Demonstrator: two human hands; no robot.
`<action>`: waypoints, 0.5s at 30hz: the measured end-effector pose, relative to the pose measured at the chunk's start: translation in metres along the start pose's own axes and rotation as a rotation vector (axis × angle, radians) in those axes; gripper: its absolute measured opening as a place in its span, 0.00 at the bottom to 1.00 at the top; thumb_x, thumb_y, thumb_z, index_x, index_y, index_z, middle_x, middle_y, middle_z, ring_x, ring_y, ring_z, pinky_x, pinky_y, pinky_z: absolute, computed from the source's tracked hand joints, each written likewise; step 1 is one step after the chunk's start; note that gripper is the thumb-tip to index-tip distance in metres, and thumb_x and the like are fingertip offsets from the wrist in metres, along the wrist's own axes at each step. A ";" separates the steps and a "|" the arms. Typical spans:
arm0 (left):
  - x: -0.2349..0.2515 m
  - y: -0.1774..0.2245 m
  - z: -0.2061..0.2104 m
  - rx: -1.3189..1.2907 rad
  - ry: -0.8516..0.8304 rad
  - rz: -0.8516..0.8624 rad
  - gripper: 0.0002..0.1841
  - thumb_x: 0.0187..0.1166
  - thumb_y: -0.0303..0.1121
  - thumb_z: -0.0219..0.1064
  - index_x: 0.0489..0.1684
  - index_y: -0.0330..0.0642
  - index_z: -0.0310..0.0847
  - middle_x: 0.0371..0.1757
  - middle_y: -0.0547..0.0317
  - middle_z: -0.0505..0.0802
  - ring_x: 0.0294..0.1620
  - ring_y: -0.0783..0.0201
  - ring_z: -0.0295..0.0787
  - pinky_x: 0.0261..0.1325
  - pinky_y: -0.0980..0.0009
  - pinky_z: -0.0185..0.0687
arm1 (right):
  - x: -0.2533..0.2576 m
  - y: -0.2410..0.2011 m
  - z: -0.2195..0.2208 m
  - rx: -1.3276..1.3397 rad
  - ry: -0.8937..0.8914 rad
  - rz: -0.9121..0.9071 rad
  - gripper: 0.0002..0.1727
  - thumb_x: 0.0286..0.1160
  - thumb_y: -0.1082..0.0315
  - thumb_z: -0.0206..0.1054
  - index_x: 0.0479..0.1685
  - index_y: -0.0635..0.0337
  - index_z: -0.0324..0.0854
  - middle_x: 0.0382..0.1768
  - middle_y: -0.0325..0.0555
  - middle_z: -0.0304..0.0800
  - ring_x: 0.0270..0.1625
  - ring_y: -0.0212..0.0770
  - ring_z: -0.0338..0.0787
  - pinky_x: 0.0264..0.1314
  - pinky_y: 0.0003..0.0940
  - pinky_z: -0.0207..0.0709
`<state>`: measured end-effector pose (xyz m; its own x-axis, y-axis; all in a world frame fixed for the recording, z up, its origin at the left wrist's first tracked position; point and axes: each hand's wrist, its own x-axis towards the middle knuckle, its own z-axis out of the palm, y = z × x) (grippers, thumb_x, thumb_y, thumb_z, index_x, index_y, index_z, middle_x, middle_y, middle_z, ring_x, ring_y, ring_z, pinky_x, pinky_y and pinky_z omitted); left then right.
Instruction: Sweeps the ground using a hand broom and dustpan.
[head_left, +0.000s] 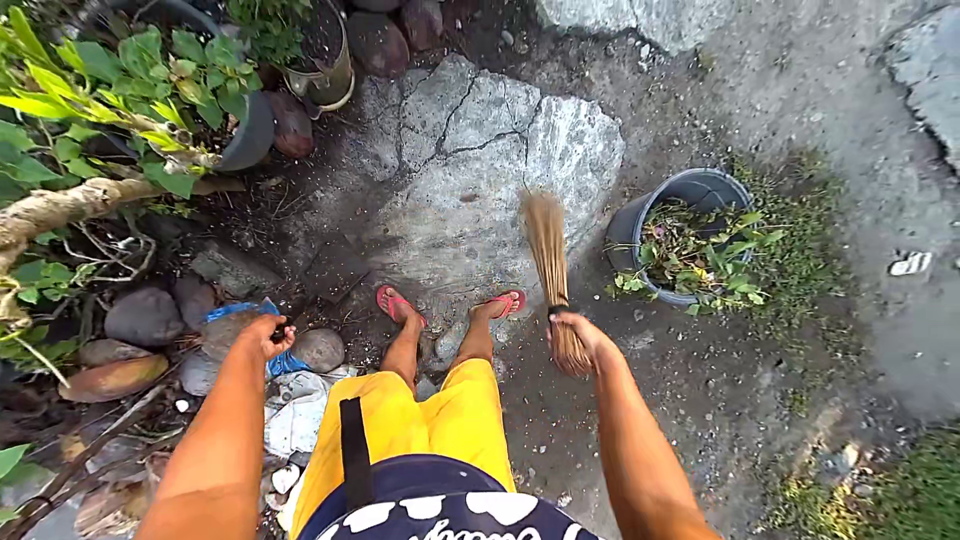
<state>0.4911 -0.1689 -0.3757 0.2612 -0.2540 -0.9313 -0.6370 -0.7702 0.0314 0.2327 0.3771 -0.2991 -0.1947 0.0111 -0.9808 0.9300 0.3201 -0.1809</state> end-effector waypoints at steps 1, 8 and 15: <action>0.001 -0.001 0.004 -0.050 0.008 -0.012 0.07 0.89 0.35 0.55 0.54 0.44 0.70 0.33 0.58 0.78 0.24 0.69 0.77 0.26 0.79 0.78 | 0.026 -0.009 0.013 0.056 0.038 -0.019 0.11 0.90 0.62 0.48 0.52 0.59 0.71 0.26 0.43 0.81 0.25 0.36 0.84 0.31 0.33 0.85; -0.009 0.006 0.032 -0.115 0.094 0.080 0.18 0.84 0.32 0.60 0.70 0.39 0.69 0.51 0.46 0.82 0.39 0.59 0.84 0.39 0.68 0.85 | 0.092 0.026 0.162 -0.761 -0.382 0.166 0.21 0.74 0.57 0.67 0.59 0.63 0.79 0.41 0.49 0.86 0.39 0.41 0.86 0.47 0.46 0.83; -0.006 0.022 0.006 -0.222 0.069 0.167 0.26 0.80 0.23 0.61 0.79 0.37 0.64 0.69 0.41 0.79 0.59 0.54 0.85 0.53 0.64 0.87 | 0.010 -0.057 0.055 -0.637 -0.480 0.026 0.35 0.62 0.68 0.72 0.75 0.56 0.66 0.36 0.53 0.88 0.32 0.48 0.91 0.37 0.47 0.88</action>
<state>0.4714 -0.1805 -0.3715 0.2196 -0.4211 -0.8800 -0.5032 -0.8217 0.2676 0.1950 0.3065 -0.3023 0.1148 -0.3368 -0.9345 0.5468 0.8068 -0.2236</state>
